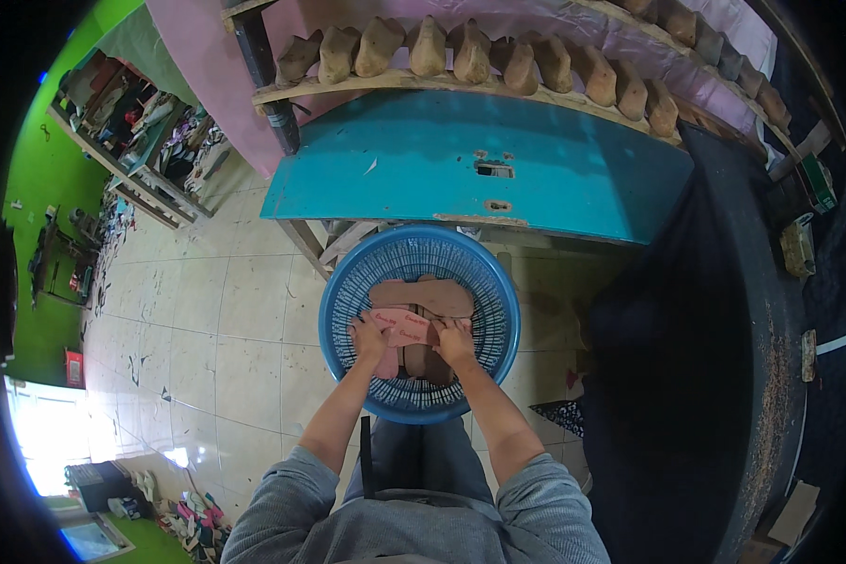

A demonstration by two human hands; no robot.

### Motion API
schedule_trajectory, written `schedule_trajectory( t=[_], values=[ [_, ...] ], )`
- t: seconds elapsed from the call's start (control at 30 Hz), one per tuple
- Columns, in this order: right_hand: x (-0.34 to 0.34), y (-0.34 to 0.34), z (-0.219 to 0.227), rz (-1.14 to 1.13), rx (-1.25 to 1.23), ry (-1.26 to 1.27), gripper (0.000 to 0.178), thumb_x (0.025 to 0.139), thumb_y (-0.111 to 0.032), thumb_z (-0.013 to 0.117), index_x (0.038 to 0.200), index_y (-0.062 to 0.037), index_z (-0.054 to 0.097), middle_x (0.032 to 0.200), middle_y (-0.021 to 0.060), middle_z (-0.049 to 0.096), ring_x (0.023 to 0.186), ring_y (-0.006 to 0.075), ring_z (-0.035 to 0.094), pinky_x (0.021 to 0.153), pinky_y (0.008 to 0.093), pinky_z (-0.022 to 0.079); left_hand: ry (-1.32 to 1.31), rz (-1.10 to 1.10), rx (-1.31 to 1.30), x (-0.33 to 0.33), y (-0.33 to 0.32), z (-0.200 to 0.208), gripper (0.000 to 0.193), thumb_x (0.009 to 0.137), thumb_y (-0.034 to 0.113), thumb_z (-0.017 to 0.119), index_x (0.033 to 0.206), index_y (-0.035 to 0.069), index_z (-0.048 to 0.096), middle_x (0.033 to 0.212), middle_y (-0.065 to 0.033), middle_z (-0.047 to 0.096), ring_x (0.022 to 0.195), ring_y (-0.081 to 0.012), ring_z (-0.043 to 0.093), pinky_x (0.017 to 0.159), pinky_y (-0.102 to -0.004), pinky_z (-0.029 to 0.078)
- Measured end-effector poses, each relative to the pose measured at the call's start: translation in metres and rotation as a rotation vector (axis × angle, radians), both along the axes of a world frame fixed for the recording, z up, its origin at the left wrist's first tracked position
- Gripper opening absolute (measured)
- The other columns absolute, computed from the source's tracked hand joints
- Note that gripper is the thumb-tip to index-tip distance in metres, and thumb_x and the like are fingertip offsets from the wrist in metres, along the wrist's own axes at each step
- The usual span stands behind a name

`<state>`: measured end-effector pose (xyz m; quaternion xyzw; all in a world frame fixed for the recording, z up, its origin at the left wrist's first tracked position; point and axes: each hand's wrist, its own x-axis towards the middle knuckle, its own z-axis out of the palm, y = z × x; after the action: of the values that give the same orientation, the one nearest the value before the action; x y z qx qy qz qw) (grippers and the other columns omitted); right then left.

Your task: The person takes shoe soles from a cardboard box, applies glue across their surfaces using a brush dipped in adhesive, and places the finished soles into a basket.

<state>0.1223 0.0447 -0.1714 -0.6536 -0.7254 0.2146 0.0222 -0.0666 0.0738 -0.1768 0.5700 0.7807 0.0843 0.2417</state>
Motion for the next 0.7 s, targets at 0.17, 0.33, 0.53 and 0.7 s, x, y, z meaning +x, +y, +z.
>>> schedule_trajectory(
  t=[0.17, 0.33, 0.53, 0.7],
  values=[
    [0.003, -0.004, -0.001, 0.045, 0.119, -0.097, 0.065, 0.067, -0.025, 0.076, 0.126, -0.0141, 0.051, 0.119, 0.0067, 0.052, 0.115, 0.0261, 0.047, 0.097, 0.0379, 0.038, 0.075, -0.013, -0.027, 0.009, -0.004, 0.005, 0.066, 0.071, 0.027, 0.075, 0.122, 0.002, 0.041, 0.128, -0.019, 0.037, 0.118, -0.0365, 0.038, 0.095, -0.0447, 0.041],
    [0.008, -0.015, 0.043, -0.115, 0.271, 0.124, 0.05, 0.07, -0.024, 0.073, 0.117, -0.0131, 0.057, 0.111, 0.0069, 0.055, 0.106, 0.0273, 0.051, 0.092, 0.0392, 0.041, 0.017, -0.094, 0.091, 0.007, -0.015, 0.034, 0.055, 0.075, 0.026, 0.072, 0.119, 0.005, 0.047, 0.12, -0.0176, 0.04, 0.11, -0.0365, 0.041, 0.091, -0.0436, 0.042],
    [0.025, -0.055, 0.176, -0.252, 0.581, 0.338, 0.015, 0.073, -0.02, 0.071, 0.086, -0.0132, 0.07, 0.1, 0.0047, 0.058, 0.094, 0.0249, 0.054, 0.081, 0.0385, 0.041, -0.19, -0.232, 0.512, 0.007, -0.055, 0.153, 0.019, 0.08, 0.019, 0.066, 0.091, 0.005, 0.063, 0.095, -0.0141, 0.052, 0.089, -0.0329, 0.048, 0.079, -0.0411, 0.04],
    [0.032, -0.097, 0.301, -0.419, 0.796, 0.417, 0.014, 0.071, -0.013, 0.073, 0.085, -0.0126, 0.07, 0.093, 0.0053, 0.059, 0.089, 0.0244, 0.053, 0.076, 0.0355, 0.042, -0.32, -0.169, 0.704, 0.003, -0.082, 0.261, 0.014, 0.077, 0.019, 0.071, 0.079, 0.006, 0.066, 0.082, -0.0088, 0.054, 0.084, -0.028, 0.048, 0.077, -0.0391, 0.039]
  ],
)
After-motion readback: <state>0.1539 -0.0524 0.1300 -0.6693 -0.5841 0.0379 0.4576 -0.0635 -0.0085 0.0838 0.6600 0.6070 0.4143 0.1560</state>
